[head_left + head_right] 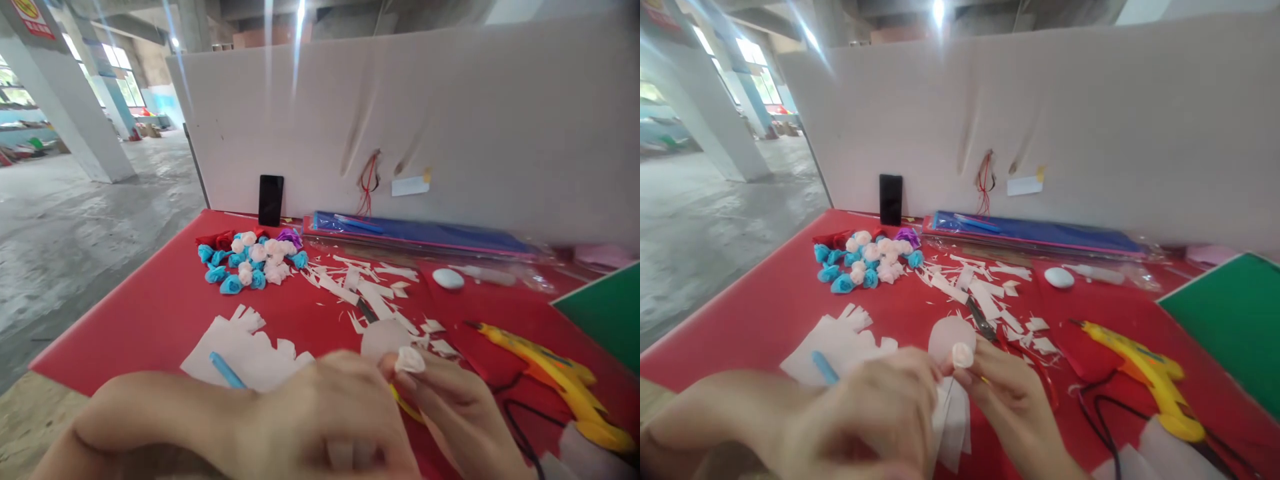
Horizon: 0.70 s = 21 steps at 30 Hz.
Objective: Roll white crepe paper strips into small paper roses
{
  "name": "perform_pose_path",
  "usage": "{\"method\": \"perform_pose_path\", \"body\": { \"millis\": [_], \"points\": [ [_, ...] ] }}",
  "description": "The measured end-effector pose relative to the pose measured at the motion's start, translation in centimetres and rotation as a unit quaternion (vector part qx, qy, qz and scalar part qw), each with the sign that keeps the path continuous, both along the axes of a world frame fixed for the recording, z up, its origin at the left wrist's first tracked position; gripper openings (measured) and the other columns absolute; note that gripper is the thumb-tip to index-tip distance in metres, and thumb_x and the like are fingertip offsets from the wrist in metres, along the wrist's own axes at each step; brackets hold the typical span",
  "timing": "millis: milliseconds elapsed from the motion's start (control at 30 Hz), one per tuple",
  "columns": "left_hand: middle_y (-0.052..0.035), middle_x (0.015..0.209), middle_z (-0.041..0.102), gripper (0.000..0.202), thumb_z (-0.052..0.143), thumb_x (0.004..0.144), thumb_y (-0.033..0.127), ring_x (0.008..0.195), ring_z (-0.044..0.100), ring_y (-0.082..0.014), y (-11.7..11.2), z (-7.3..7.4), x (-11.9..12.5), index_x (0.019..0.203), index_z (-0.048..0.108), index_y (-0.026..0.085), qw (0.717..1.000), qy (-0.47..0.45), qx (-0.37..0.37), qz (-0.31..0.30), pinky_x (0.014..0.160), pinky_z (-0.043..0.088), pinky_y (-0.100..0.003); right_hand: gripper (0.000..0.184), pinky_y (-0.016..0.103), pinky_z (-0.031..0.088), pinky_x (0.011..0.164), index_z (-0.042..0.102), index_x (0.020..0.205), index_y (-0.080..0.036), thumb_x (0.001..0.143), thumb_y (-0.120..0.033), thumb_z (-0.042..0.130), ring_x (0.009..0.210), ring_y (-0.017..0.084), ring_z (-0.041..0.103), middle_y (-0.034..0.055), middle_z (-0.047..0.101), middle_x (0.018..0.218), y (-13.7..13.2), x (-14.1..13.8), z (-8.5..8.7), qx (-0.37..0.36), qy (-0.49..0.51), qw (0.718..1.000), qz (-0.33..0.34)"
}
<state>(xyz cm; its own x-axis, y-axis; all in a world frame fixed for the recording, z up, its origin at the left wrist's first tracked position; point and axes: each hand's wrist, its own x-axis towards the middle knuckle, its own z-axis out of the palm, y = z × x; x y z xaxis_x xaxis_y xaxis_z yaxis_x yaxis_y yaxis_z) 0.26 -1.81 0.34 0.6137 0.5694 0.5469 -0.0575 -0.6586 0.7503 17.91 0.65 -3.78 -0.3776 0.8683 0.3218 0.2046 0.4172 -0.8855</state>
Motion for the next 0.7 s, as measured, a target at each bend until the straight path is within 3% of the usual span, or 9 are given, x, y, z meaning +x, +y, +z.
{"method": "perform_pose_path", "body": {
  "millis": [100,167,300,533,600,700],
  "points": [
    [-0.0046,0.073,0.054,0.011,0.041,0.084,0.021,0.07,0.05,-0.0137,0.6,0.5,-0.9,0.074,0.044,0.017,0.985,-0.036,-0.021,0.169,0.068,0.044,-0.028,0.02,0.018,0.046,0.046,0.066,0.063,-0.024,0.078,-0.033,0.055,0.051,0.014,0.059,0.0002,0.063,0.058,-0.1,0.1,0.3,0.034,-0.024,0.999,0.015],
    [-0.0057,0.084,0.053,0.005,0.044,0.082,0.019,0.08,0.048,-0.0141,1.1,0.2,-1.1,0.084,0.047,0.016,0.975,-0.023,-0.054,0.214,0.074,0.042,-0.028,0.021,0.018,0.047,0.048,0.065,0.063,-0.024,0.079,-0.032,0.054,0.051,0.014,0.059,-0.0001,0.063,0.058,-0.1,0.0,0.7,0.062,-0.034,0.997,0.017],
    [-0.0048,0.089,0.053,0.01,0.047,0.081,0.022,0.085,0.048,-0.0147,2.0,-0.7,-0.8,0.086,0.05,0.015,0.976,0.023,-0.131,0.172,0.081,0.038,-0.029,0.023,0.018,0.048,0.05,0.063,0.062,-0.024,0.081,-0.031,0.052,0.054,0.014,0.061,0.0001,0.064,0.06,-0.2,-0.3,1.3,0.069,-0.043,0.996,0.022],
    [-0.0039,0.079,0.051,0.014,0.041,0.084,0.022,0.076,0.048,-0.0136,1.9,-1.9,-0.1,0.081,0.051,0.013,0.972,0.004,-0.195,0.13,0.074,0.04,-0.029,0.024,0.022,0.05,0.048,0.065,0.061,-0.025,0.08,-0.033,0.051,0.051,0.017,0.06,0.0015,0.062,0.056,-0.2,0.0,1.1,0.07,-0.062,0.996,0.015],
    [-0.0047,0.084,0.051,0.012,0.042,0.084,0.021,0.081,0.048,-0.0144,2.0,-2.1,-0.1,0.084,0.051,0.014,0.974,-0.023,-0.169,0.147,0.077,0.04,-0.029,0.024,0.021,0.05,0.047,0.065,0.061,-0.025,0.08,-0.032,0.052,0.049,0.016,0.06,0.0015,0.063,0.056,-0.3,0.0,1.1,0.073,-0.055,0.996,0.012],
    [-0.0042,0.09,0.049,0.01,0.04,0.086,0.02,0.089,0.046,-0.0146,1.2,-2.1,0.0,0.089,0.049,0.018,0.963,-0.126,-0.058,0.233,0.085,0.039,-0.03,0.023,0.018,0.049,0.046,0.065,0.061,-0.025,0.079,-0.033,0.053,0.048,0.015,0.06,0.0003,0.063,0.055,-0.3,-0.2,1.3,0.084,-0.04,0.996,-0.006]
  ]
}}
